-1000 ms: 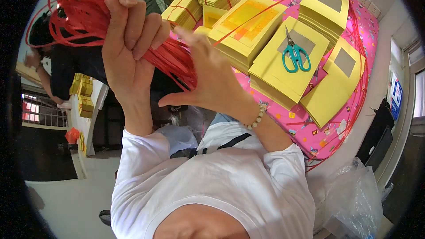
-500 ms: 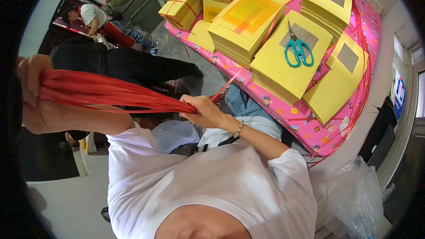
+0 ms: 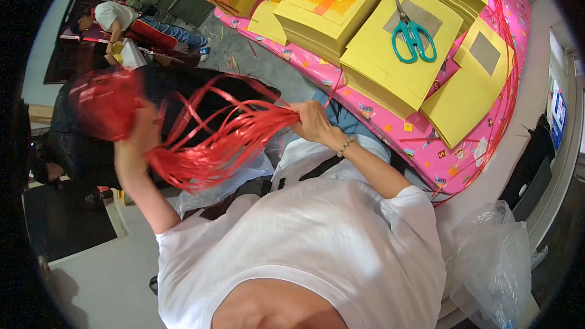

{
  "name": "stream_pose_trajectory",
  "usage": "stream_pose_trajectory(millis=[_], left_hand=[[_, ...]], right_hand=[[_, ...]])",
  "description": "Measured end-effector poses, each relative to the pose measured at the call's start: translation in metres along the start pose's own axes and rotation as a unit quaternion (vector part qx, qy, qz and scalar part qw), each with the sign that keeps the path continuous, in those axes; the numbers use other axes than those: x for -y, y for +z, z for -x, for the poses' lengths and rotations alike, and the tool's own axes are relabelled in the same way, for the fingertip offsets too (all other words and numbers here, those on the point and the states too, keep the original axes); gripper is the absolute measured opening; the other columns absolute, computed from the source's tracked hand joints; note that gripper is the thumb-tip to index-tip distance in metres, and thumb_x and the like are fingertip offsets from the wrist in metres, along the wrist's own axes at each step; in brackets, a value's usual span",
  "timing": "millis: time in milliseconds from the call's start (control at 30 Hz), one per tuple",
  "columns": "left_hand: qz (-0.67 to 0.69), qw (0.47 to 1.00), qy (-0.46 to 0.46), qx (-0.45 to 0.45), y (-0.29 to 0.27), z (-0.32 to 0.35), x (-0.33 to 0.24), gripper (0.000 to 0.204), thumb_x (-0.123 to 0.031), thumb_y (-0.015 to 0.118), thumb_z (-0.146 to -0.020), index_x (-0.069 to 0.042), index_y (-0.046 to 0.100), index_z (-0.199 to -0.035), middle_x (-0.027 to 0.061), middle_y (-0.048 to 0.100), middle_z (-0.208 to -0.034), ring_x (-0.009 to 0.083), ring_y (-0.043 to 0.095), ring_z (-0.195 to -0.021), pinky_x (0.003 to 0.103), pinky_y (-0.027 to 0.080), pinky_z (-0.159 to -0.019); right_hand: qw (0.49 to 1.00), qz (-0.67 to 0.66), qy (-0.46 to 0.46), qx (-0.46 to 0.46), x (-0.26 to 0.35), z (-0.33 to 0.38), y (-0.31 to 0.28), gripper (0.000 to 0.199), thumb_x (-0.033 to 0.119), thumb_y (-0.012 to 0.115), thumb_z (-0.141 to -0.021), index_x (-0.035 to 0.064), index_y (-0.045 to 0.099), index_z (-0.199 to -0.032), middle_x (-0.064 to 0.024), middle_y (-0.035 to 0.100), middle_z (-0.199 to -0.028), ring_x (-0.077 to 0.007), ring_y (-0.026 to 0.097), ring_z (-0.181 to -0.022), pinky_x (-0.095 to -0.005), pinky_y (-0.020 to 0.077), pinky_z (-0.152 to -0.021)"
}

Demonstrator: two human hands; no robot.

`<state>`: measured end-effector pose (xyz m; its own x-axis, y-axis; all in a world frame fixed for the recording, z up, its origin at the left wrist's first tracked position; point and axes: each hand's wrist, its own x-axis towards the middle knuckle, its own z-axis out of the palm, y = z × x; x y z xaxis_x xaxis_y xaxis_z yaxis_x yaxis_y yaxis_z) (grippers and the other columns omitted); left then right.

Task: Organizing and untangling red plastic ribbons for box packaging.

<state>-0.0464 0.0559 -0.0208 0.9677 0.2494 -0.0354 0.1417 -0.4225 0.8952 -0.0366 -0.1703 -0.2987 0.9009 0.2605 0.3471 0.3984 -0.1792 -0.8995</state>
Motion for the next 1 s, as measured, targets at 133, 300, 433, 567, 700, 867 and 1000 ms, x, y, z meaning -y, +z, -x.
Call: stream_pose_trajectory(millis=[133, 300, 433, 567, 700, 867, 1000], left_hand=[[-0.168, 0.963, 0.058, 0.202, 0.012, -0.013, 0.120, 0.037, -0.019, 0.071, -0.076, -0.004, 0.054, -0.106, -0.0001, 0.057, -0.080, 0.0093, 0.052, -0.072, 0.025, 0.043, -0.065], [-0.555, 0.781, 0.116, 0.262, 0.007, -0.007, 0.179, 0.095, -0.024, 0.082, -0.051, -0.002, 0.034, -0.129, 0.0207, 0.049, -0.110, 0.0374, 0.049, -0.103, 0.040, 0.044, -0.084], [-0.428, 0.816, 0.184, 0.341, 0.020, -0.041, 0.152, 0.073, -0.031, 0.076, -0.064, 0.002, 0.046, -0.121, 0.0201, 0.055, -0.103, 0.0321, 0.055, -0.097, 0.038, 0.045, -0.083], [-0.139, 0.814, -0.231, 0.515, 0.077, -0.038, 0.137, 0.067, -0.059, 0.036, -0.088, 0.001, 0.064, -0.094, 0.0113, 0.065, -0.088, 0.0181, 0.060, -0.084, 0.031, 0.045, -0.080], [0.065, 0.721, -0.421, 0.547, 0.117, -0.019, 0.177, 0.056, -0.051, 0.049, -0.087, 0.001, 0.058, -0.106, 0.0107, 0.063, -0.098, 0.0189, 0.060, -0.087, 0.030, 0.046, -0.080], [0.152, 0.629, -0.468, 0.602, 0.157, -0.021, 0.188, 0.036, -0.024, 0.062, -0.083, 0.000, 0.055, -0.109, 0.0059, 0.064, -0.086, 0.0138, 0.060, -0.077, 0.030, 0.049, -0.073], [0.224, 0.644, -0.540, 0.493, 0.186, -0.038, 0.224, 0.033, -0.014, 0.056, -0.085, 0.002, 0.049, -0.113, 0.0040, 0.061, -0.076, 0.0158, 0.060, -0.069, 0.032, 0.051, -0.066]], right_hand=[[0.993, 0.089, -0.076, 0.027, 0.041, -0.013, -0.001, 0.015, 0.026, 0.063, -0.070, 0.0110, 0.061, -0.075, -0.0124, 0.058, -0.061, -0.0331, 0.058, -0.059, -0.0414, 0.0448, -0.051], [0.983, 0.096, -0.132, 0.087, 0.065, -0.017, 0.023, 0.021, 0.030, 0.062, -0.073, 0.0093, 0.060, -0.070, -0.0116, 0.058, -0.059, -0.0304, 0.058, -0.055, -0.0406, 0.0445, -0.048], [0.975, 0.102, -0.160, 0.116, 0.076, -0.011, 0.041, 0.013, 0.019, 0.064, -0.067, 0.0066, 0.060, -0.068, -0.0103, 0.059, -0.057, -0.0284, 0.058, -0.052, -0.0387, 0.0437, -0.045], [0.972, 0.106, -0.144, 0.149, 0.080, -0.002, 0.056, 0.010, 0.014, 0.063, -0.064, 0.0047, 0.060, -0.067, -0.0119, 0.059, -0.057, -0.0289, 0.058, -0.051, -0.0391, 0.0433, -0.046], [0.965, 0.081, -0.161, 0.193, 0.082, 0.010, 0.071, 0.011, 0.013, 0.061, -0.058, 0.0039, 0.059, -0.063, -0.0131, 0.054, -0.051, -0.0302, 0.057, -0.049, -0.0407, 0.0424, -0.046], [0.948, 0.111, -0.129, 0.268, 0.090, 0.012, 0.063, 0.011, 0.015, 0.059, -0.060, 0.0040, 0.062, -0.062, -0.0157, 0.058, -0.055, -0.0299, 0.060, -0.053, -0.0416, 0.0459, -0.050], [0.936, 0.105, -0.163, 0.293, 0.100, 0.016, 0.074, 0.015, 0.019, 0.060, -0.062, 0.0048, 0.063, -0.061, -0.0148, 0.060, -0.058, -0.0291, 0.062, -0.055, -0.0409, 0.0466, -0.048]])
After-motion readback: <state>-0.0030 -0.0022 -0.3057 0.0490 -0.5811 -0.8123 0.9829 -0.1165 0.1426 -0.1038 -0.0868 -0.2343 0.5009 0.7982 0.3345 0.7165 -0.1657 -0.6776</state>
